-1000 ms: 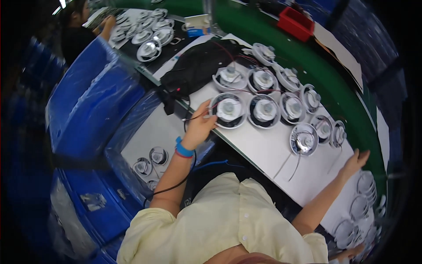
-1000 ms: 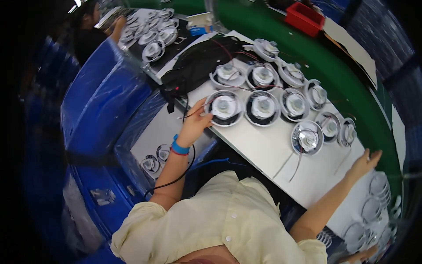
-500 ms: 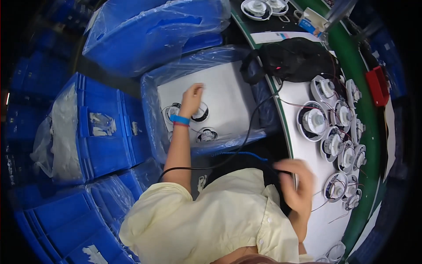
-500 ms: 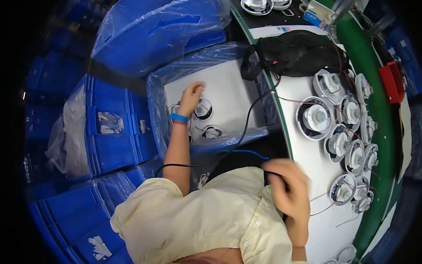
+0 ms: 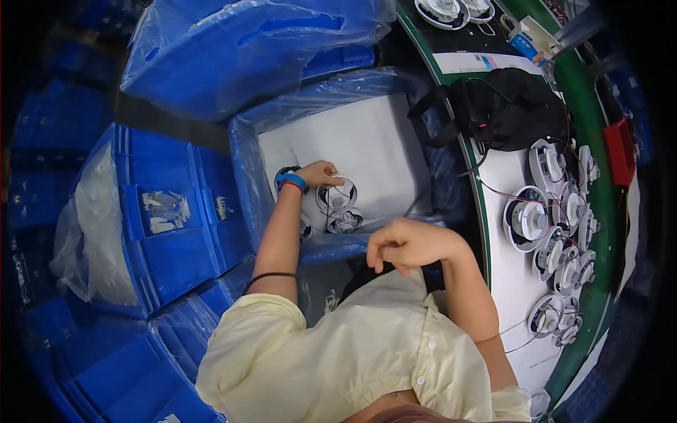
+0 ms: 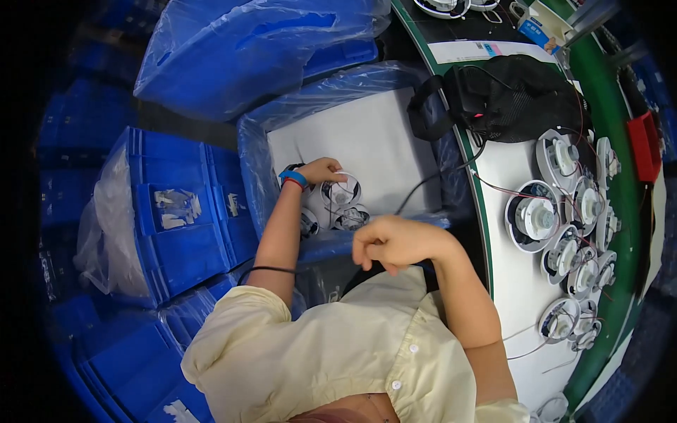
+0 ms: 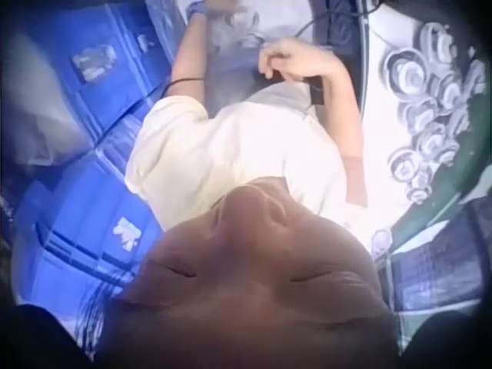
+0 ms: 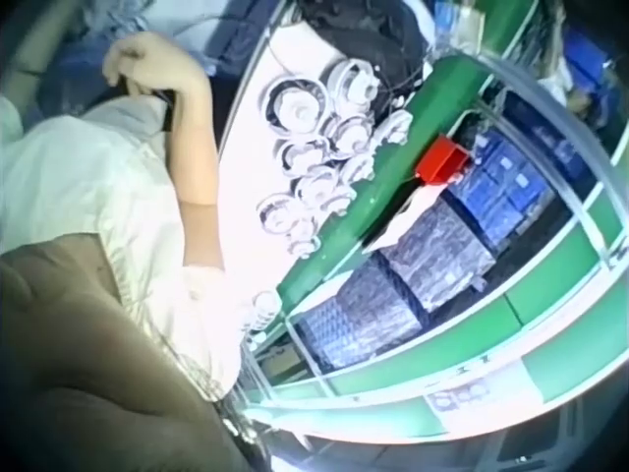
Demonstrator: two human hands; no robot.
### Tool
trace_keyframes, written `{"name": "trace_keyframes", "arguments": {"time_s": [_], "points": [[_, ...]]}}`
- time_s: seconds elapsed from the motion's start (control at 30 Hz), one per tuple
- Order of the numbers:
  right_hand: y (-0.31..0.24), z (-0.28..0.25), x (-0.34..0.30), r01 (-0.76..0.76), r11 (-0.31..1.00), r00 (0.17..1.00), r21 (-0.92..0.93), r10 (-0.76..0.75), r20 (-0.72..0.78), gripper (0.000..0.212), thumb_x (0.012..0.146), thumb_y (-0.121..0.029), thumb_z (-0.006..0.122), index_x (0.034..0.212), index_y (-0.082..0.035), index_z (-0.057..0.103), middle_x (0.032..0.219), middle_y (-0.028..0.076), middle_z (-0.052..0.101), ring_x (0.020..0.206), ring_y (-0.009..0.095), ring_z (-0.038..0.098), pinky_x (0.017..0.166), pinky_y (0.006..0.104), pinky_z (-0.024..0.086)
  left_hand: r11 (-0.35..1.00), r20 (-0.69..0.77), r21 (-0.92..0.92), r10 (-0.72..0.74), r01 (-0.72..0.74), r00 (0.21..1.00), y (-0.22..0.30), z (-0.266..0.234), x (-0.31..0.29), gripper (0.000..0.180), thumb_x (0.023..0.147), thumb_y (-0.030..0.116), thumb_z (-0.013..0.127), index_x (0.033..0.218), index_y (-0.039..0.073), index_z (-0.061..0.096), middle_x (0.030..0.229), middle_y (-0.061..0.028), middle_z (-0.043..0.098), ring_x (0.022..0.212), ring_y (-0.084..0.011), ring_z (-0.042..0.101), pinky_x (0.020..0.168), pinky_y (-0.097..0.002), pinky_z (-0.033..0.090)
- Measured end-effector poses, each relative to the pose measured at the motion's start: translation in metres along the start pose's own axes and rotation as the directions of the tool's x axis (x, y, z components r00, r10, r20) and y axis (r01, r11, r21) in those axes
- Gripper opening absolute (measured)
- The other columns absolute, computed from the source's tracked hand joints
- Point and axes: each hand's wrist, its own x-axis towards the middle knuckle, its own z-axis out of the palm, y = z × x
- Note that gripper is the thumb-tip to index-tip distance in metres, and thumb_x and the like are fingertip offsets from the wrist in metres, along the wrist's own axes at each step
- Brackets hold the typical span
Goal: Assembling small circular light fixtures by inserting internal components and attaching white translucent covers.
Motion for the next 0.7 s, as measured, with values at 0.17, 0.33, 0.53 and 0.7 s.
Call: {"name": "trace_keyframes", "arguments": {"time_s": [0.17, 0.33, 0.53, 0.7], "points": [[0.028, -0.037, 0.068, 0.226, 0.97, 0.744, -0.089, -0.231, -0.627, 0.037, 0.081, -0.004, 0.053, 0.118, 0.001, 0.056, 0.101, 0.012, 0.066, 0.08, 0.016, 0.066, 0.065, 0.0264, 0.051, 0.962, -0.166, -0.227, 0.116, -0.152, 0.979, 0.025, 0.008, -0.019, 0.03, 0.082, 0.025, 0.077, 0.091, 0.0, 0.064, 0.079, -0.0025, 0.065, 0.075, -0.0091, 0.058, 0.066, -0.0245, 0.047], [0.068, -0.046, 0.111, 0.144, 0.933, 0.66, -0.33, -0.339, -0.671, 0.051, 0.081, -0.002, 0.059, 0.131, -0.002, 0.05, 0.108, 0.011, 0.063, 0.095, 0.02, 0.063, 0.084, 0.0276, 0.049, 0.703, -0.45, -0.575, 0.157, -0.42, 0.879, 0.09, 0.013, -0.05, 0.015, 0.093, 0.015, 0.063, 0.099, 0.002, 0.062, 0.086, 0.0019, 0.063, 0.078, -0.0048, 0.056, 0.07, -0.0203, 0.045], [0.024, -0.048, 0.068, 0.352, 0.829, 0.801, 0.434, -0.027, -0.598, 0.044, 0.082, 0.0, 0.059, 0.125, 0.002, 0.054, 0.113, 0.01, 0.061, 0.097, 0.016, 0.063, 0.081, 0.0291, 0.055, 0.613, -0.399, -0.65, 0.227, -0.449, 0.888, 0.084, 0.026, -0.086, 0.047, 0.089, 0.013, 0.066, 0.13, 0.001, 0.048, 0.119, -0.0081, 0.058, 0.106, -0.0135, 0.055, 0.092, -0.0277, 0.045], [0.015, -0.047, 0.056, 0.378, 0.802, 0.759, 0.462, 0.017, -0.651, 0.042, 0.084, -0.001, 0.058, 0.126, 0.005, 0.053, 0.114, 0.012, 0.061, 0.098, 0.017, 0.063, 0.079, 0.0297, 0.058, 0.816, -0.053, -0.549, 0.178, -0.178, 0.983, 0.062, 0.052, -0.084, 0.057, 0.083, 0.014, 0.07, 0.134, 0.002, 0.047, 0.121, -0.0123, 0.059, 0.111, -0.0232, 0.056, 0.097, -0.0317, 0.045]]}}
